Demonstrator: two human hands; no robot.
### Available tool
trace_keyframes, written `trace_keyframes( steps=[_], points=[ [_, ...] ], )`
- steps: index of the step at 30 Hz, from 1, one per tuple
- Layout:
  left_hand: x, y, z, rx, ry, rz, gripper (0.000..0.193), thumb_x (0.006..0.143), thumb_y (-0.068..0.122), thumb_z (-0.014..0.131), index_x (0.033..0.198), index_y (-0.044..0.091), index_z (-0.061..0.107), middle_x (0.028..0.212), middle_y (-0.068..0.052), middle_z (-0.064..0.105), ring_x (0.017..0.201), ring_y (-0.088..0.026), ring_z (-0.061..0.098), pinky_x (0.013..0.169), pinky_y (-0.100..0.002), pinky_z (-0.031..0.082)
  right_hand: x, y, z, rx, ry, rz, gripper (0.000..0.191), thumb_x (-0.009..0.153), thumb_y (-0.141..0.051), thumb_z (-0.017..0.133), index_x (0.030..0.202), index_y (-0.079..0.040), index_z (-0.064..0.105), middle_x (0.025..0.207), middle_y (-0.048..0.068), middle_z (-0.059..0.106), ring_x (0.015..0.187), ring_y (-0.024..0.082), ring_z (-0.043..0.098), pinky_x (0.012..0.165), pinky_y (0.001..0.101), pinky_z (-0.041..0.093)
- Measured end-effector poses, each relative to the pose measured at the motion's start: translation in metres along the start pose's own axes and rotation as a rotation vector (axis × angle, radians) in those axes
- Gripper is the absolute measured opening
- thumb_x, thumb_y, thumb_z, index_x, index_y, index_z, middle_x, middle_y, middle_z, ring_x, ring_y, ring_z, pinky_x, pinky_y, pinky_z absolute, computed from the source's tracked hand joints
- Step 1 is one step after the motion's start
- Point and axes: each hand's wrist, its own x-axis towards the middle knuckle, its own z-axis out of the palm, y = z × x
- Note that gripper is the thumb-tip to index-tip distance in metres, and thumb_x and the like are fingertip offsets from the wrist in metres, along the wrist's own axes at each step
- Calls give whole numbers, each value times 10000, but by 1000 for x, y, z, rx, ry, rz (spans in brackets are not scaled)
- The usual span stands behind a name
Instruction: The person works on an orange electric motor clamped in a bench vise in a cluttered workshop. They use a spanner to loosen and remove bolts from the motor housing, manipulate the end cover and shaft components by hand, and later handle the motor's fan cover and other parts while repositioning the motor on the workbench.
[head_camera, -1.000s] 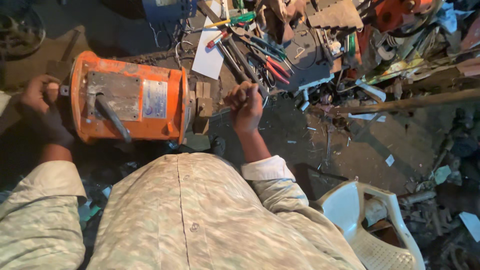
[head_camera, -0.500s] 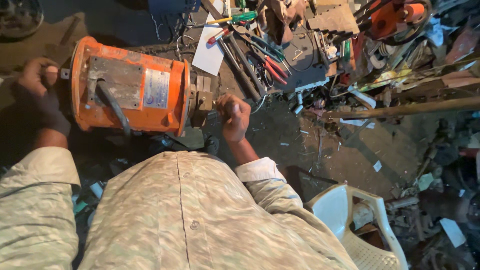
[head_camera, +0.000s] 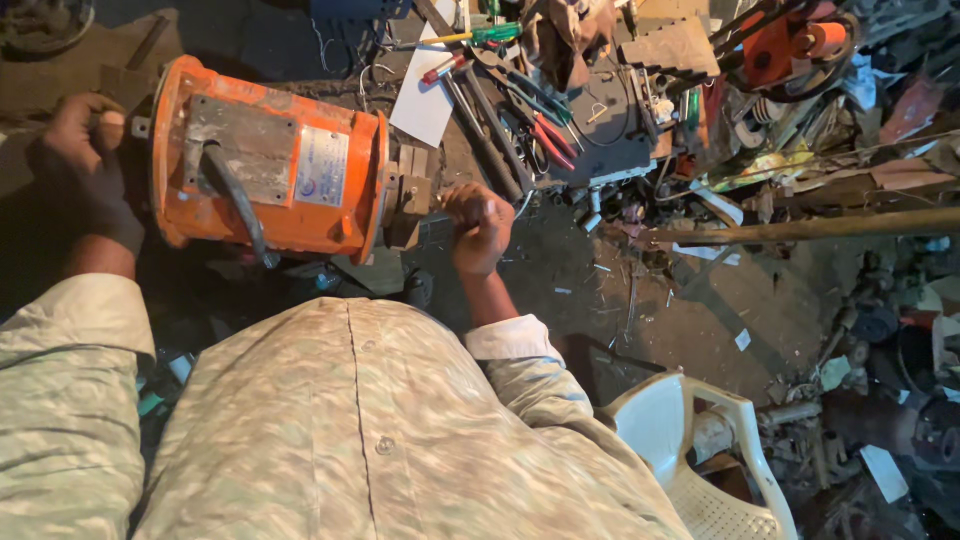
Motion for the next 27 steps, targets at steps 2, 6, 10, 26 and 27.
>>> trace_keyframes(
  steps=[2, 6, 10, 26, 27],
  points=[
    [1, 0, -1, -1, -6, 14, 742, 1105, 701, 390, 1055, 26, 694, 931, -170, 711, 956, -338, 734, 814, -420, 531, -6, 0, 3, 3, -19, 20, 586, 1020, -446, 587, 665, -68, 315, 692, 59, 355, 665, 191, 334, 682, 371, 344],
    [3, -1, -1, -8, -11, 19, 738, 1118, 693, 385, 1041, 24, 688, 921, -160, 716, 937, -317, 744, 827, -426, 536, -9, -1, 7, -10, -20, 5, 580, 1011, -433, 602, 664, -64, 319, 702, 59, 349, 667, 188, 325, 668, 359, 329],
    [4, -4, 2, 6, -12, 5, 693, 1140, 684, 425, 1025, 46, 670, 871, -132, 695, 819, -279, 712, 717, -384, 493, -5, -1, 11, -27, -42, 6, 572, 1008, -425, 605, 671, -59, 323, 701, 61, 352, 667, 181, 328, 675, 362, 330],
    [-5, -3, -1, 122, 3, 1, 315, 1052, 326, 588, 1051, 37, 712, 941, -178, 716, 894, -369, 699, 795, -435, 533, 0, 11, 8, -303, 155, 94, 358, 1055, -222, 608, 770, -9, 569, 670, 24, 522, 622, 106, 506, 611, 274, 431],
    [-6, -8, 1, 73, -8, -34, 339, 1061, 352, 590, 1066, 37, 716, 962, -180, 713, 898, -369, 701, 792, -438, 527, 1, 8, 12, -343, 133, 69, 345, 1043, -224, 609, 777, -8, 578, 673, 23, 539, 620, 100, 506, 606, 265, 421]
  ],
)
